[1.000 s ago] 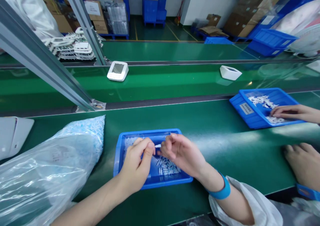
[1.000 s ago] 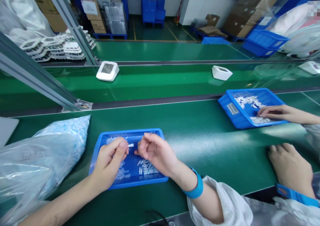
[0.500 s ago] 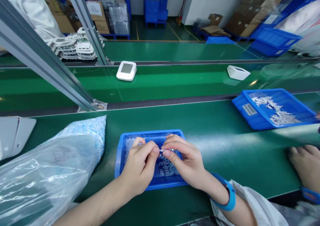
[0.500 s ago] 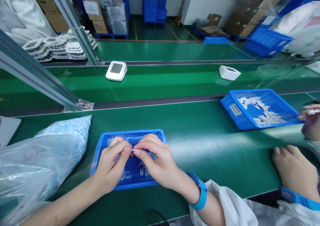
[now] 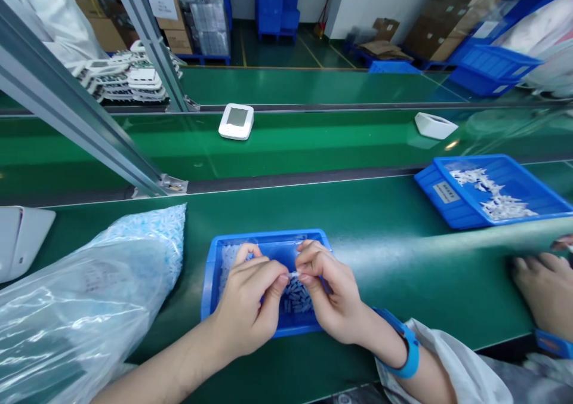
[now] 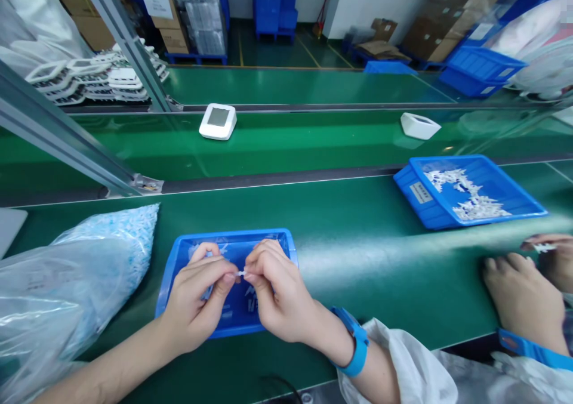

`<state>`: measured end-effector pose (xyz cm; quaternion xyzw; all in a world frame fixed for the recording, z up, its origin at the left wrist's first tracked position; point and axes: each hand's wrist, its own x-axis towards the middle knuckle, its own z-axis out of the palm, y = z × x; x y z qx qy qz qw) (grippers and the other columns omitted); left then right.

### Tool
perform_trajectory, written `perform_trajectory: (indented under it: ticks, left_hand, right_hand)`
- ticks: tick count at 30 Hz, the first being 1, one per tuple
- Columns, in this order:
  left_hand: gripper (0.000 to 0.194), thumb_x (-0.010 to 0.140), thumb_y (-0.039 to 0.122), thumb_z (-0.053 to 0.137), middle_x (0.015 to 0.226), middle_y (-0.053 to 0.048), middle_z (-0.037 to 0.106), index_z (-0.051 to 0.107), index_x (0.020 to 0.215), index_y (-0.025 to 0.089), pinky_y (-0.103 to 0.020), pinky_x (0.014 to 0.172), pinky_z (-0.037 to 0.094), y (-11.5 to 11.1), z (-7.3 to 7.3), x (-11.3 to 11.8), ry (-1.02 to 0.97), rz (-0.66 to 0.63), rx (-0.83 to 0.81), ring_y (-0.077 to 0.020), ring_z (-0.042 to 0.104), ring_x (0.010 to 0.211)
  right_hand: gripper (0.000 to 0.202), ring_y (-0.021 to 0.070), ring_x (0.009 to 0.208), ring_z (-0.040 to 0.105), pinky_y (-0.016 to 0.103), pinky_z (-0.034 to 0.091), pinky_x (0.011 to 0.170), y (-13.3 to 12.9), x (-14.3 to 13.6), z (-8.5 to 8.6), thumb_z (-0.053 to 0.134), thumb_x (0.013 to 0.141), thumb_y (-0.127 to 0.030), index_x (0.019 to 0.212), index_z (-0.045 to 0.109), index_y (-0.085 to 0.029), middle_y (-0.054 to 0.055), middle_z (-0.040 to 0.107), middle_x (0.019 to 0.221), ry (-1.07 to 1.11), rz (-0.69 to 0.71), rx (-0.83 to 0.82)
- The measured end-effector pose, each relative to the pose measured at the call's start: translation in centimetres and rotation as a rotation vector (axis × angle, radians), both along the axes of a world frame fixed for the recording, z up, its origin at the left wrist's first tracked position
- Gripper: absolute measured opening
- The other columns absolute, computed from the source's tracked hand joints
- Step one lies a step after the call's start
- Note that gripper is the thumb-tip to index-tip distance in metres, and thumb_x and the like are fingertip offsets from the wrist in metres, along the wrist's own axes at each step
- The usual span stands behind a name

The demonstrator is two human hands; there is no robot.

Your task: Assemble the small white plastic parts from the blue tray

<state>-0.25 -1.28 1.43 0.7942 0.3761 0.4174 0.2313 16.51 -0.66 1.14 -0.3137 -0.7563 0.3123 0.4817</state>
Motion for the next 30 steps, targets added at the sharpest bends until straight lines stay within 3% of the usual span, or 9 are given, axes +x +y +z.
perform_trajectory:
  ticks: [6,15,21,30]
  left_hand:
    - [0.020,0.082,0.002,0.046,0.056,0.002,0.054,0.051,0.075,0.019,-0.034,0.065,0.039,-0.3,-0.1,0.4,-0.056,0.046,0.106,-0.0115,0.044,0.050]
    - [0.023,0.079,0.000,0.045,0.055,0.002,0.055,0.053,0.070,0.019,-0.034,0.068,0.045,-0.8,0.3,1.1,-0.127,0.084,0.066,-0.0112,0.045,0.048]
    - [0.021,0.082,0.003,0.046,0.054,0.004,0.053,0.052,0.070,0.019,-0.034,0.070,0.045,-0.8,0.3,0.5,-0.169,0.059,0.036,-0.0106,0.045,0.049]
    - [0.016,0.083,0.006,0.050,0.055,0.004,0.055,0.056,0.075,0.019,-0.035,0.071,0.042,-0.4,-0.1,0.1,-0.203,0.119,0.102,-0.0108,0.046,0.048]
  right_hand:
    - [0.023,0.0175,0.072,0.050,0.041,0.046,0.073,-0.3,-0.2,0.0,0.042,0.079,0.002,0.080,0.042,-0.021,0.003,0.052,0.076,-0.029,0.037,0.071]
    - [0.028,0.0184,0.070,0.052,0.043,0.049,0.071,-0.8,-0.8,-0.1,0.041,0.074,0.004,0.083,0.047,-0.022,0.004,0.053,0.075,0.031,-0.023,0.153]
    - [0.025,0.0177,0.071,0.053,0.043,0.050,0.073,-1.2,-1.9,0.6,0.043,0.080,0.003,0.086,0.047,-0.022,0.004,0.054,0.077,0.093,-0.021,0.132]
    - [0.015,0.0175,0.070,0.050,0.039,0.046,0.070,-0.8,-2.1,-0.2,0.044,0.090,-0.010,0.081,0.047,-0.021,0.003,0.052,0.076,0.125,-0.019,-0.042]
